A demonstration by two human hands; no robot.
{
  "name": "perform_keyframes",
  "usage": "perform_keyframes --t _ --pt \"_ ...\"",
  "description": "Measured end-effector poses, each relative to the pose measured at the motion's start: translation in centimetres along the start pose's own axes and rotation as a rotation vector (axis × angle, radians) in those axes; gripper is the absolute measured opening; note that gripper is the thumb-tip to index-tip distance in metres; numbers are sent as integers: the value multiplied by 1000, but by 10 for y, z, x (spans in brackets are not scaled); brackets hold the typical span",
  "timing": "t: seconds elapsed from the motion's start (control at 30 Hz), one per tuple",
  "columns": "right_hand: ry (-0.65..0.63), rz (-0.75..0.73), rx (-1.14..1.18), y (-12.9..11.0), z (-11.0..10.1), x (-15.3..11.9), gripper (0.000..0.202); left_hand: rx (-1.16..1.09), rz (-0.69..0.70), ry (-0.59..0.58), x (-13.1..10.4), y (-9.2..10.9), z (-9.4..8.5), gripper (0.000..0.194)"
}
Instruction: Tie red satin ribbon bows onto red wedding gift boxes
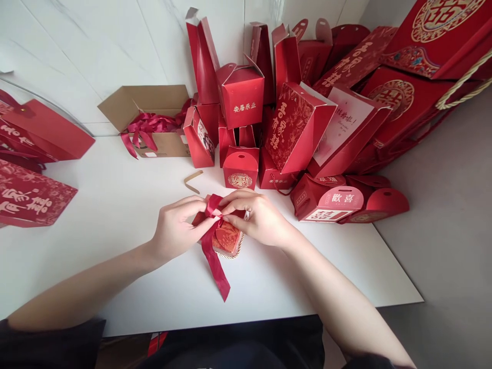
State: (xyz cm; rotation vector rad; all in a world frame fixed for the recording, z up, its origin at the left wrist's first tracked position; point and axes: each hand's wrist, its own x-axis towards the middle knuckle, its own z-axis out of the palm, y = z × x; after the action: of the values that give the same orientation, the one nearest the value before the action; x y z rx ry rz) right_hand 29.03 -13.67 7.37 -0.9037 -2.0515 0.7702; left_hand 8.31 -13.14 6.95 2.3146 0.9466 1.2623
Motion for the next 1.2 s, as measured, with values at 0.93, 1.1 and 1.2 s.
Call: perform_keyframes --t 0.93,1.1,1.2 --pt "-30 8 -99 -1 -9 -4 17 -96 -89 -108 7 -7 1 9" --pt "-32 8 -81 -1 -12 -4 17 -133 -59 -152 13 -10 3 6" --pt "15 -24 -194 -3 -23 -7 17 -162 -36 -198 20 -11 6 6"
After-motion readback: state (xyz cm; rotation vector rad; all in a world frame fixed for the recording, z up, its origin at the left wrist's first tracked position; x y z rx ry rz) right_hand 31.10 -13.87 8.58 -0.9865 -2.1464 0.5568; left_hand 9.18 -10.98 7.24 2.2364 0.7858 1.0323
